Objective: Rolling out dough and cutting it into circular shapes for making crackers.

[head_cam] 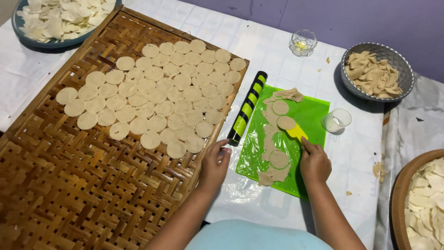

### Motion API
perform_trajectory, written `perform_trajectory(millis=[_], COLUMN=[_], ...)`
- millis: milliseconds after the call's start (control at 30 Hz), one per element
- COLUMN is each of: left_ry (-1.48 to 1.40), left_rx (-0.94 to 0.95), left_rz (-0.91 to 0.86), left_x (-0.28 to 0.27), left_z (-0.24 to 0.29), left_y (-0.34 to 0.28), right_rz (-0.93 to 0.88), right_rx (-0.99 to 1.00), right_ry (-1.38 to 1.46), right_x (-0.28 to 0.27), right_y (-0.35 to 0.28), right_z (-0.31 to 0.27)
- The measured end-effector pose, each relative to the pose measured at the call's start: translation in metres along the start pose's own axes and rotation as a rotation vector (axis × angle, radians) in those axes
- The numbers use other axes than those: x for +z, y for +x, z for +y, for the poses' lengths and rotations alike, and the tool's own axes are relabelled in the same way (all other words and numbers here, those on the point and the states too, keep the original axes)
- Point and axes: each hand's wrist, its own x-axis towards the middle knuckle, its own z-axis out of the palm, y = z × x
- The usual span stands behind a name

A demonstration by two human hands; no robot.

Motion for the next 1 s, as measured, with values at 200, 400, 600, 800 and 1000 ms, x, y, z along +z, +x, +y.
perform_trajectory(millis=[200,400,600,800,1000], left_ry=[-0.405,-0.527,0.144,0.469,0.651], left_rx=[-0.297,-0.558,-0.428,-0.333,-0.121], left_rz=[-0.064,-0.089,0.162,0.369,0.619], left_x=[0.038,0.016,-0.021,-0.089,-0.131], left_z=[-0.017,-0.029,0.009,0.033,-0.021], left_y=[0.015,0.02,-0.003,-0.013,-0.005], right_rz=[0.047,-0.074,-0.038,-0.045,-0.064], right_rx=[-0.273,-0.577,-0.599,-0.546,-0.492], right_ry=[0.34,0.023,-0.103,-0.101,-0.137], right_x=[-0.023,-0.021,-0.019,-0.014,-0.017], right_y=[-0.051,-0.086,-0.102,-0.097,-0.097], right_z=[-0.022,-0.045,-0.08,-0.071,-0.063])
